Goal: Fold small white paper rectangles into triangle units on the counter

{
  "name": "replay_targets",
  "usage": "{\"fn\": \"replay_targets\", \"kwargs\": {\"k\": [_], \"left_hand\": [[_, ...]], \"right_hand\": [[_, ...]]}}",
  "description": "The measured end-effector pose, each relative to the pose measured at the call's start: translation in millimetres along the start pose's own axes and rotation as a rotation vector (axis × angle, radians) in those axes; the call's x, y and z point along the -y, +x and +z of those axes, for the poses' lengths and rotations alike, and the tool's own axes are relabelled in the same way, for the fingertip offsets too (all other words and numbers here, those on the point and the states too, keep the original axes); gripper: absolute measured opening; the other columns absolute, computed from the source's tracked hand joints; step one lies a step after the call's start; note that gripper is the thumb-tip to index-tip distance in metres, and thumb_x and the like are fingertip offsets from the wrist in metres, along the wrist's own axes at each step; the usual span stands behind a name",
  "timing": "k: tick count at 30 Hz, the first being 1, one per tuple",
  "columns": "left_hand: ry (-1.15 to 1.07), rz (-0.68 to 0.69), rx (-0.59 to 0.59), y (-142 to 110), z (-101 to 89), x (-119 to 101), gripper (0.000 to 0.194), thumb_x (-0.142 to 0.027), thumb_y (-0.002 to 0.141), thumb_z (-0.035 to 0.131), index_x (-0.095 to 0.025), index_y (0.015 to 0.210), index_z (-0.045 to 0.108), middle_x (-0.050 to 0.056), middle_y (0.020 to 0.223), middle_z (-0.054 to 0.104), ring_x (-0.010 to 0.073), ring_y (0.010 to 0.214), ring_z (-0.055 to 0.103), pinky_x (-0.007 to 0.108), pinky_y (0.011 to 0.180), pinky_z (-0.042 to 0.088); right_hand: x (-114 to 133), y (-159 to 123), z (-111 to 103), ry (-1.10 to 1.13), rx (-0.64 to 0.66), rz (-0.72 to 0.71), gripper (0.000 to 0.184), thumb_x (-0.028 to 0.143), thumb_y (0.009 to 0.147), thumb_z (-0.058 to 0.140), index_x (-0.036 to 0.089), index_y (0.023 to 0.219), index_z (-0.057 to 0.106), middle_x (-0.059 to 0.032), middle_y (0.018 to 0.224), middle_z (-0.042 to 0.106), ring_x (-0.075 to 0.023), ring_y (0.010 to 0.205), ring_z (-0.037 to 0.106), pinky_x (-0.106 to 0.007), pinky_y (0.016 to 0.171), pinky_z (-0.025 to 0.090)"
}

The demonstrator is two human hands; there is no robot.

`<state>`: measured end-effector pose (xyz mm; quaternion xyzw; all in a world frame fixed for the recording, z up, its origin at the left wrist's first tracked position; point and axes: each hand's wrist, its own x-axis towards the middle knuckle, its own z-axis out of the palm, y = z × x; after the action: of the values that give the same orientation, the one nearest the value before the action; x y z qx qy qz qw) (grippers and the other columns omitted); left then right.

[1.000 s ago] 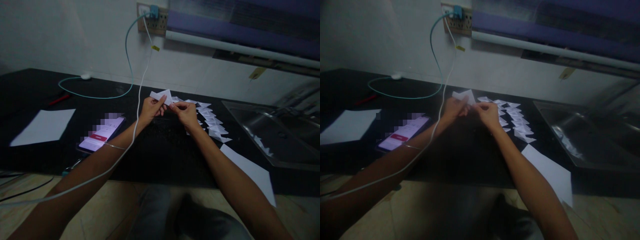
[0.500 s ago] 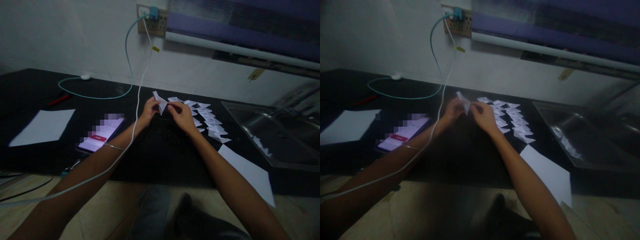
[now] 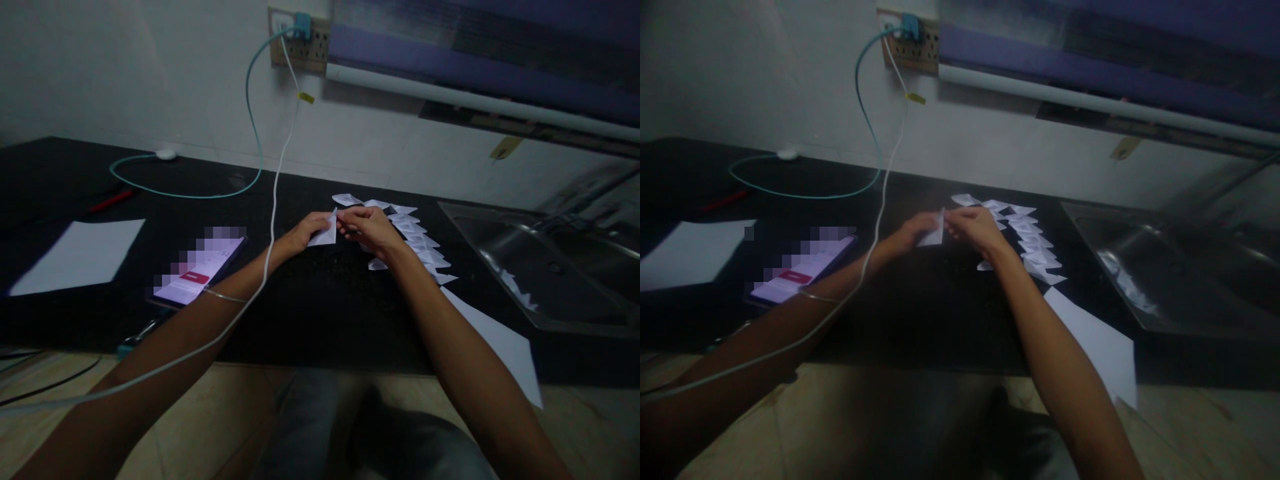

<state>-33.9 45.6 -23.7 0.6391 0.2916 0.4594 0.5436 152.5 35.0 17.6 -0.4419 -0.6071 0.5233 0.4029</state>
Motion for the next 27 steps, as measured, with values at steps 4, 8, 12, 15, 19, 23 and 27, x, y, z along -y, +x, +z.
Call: {"fn": "replay_targets", "kwargs": {"k": [4,8,12,15,19,23,27], "left_hand": [[0.120,-0.010,-0.039,3,-6.9,7,0.012,-0.024,0.078,0.061,-0.019,0.079,0.072,0.003,0.084,0.070,0.0159,0.079,0.061,0.023,0.071,0.049],[0.165,-0.024,0.102,0,-5.8,1,0.016,-0.029,0.081,0.058,-0.018,0.078,0.069,0.001,0.070,0.062,0.0149,0.065,0.055,0.024,0.060,0.043],[0.195,0.000,0.167,-7,-1.4,-10,0.021,-0.036,0.078,0.065,-0.016,0.080,0.070,-0.001,0.070,0.061,0.0128,0.061,0.052,0.023,0.057,0.041],[0.194,-0.027,0.210,-8,0.2,-12,0.029,-0.045,0.081,0.068,-0.017,0.085,0.072,0.000,0.072,0.064,0.0130,0.060,0.053,0.023,0.055,0.041],[0.197,0.017,0.106,-3,1.5,-9,0.045,-0.057,0.094,0.056,-0.018,0.075,0.069,0.003,0.068,0.063,0.0138,0.059,0.052,0.024,0.053,0.041],[0.315,0.103,-0.012,0,4.9,-10,0.040,-0.044,0.097,0.056,-0.019,0.067,0.060,0.001,0.063,0.055,0.0120,0.056,0.046,0.024,0.053,0.036],[0.426,0.149,-0.138,-1,6.3,-11,0.038,-0.036,0.099,0.053,-0.020,0.065,0.051,-0.002,0.058,0.048,0.0115,0.052,0.041,0.024,0.049,0.027]], "right_hand": [[-1,1,-2,-0.074,-0.023,-0.046,0.021,0.040,0.073,0.083,0.021,0.070,0.076,-0.0029,0.070,0.072,-0.0118,0.061,0.061,-0.025,0.054,0.048],[-1,1,-3,-0.180,-0.033,-0.103,0.010,0.030,0.073,0.077,0.021,0.069,0.077,-0.0020,0.067,0.071,-0.0129,0.062,0.061,-0.027,0.055,0.046],[-3,2,-4,-0.243,-0.012,-0.137,0.008,0.026,0.072,0.072,0.019,0.068,0.075,-0.0018,0.064,0.067,-0.0133,0.060,0.057,-0.031,0.060,0.046],[-3,3,-6,-0.268,0.014,-0.160,0.007,0.023,0.071,0.070,0.019,0.067,0.073,-0.0002,0.062,0.063,-0.0131,0.058,0.053,-0.034,0.064,0.047],[-3,3,-7,-0.251,0.009,-0.231,0.006,0.022,0.073,0.069,0.019,0.068,0.072,0.0004,0.062,0.060,-0.0130,0.059,0.051,-0.032,0.062,0.044],[-3,3,-3,-0.172,-0.096,-0.226,0.006,0.026,0.073,0.072,0.020,0.074,0.073,-0.0013,0.066,0.065,-0.0141,0.059,0.054,-0.030,0.056,0.042],[-3,5,0,-0.139,-0.314,-0.304,0.013,0.035,0.078,0.073,0.023,0.078,0.071,-0.0022,0.071,0.068,-0.0171,0.067,0.060,-0.031,0.058,0.046]]}}
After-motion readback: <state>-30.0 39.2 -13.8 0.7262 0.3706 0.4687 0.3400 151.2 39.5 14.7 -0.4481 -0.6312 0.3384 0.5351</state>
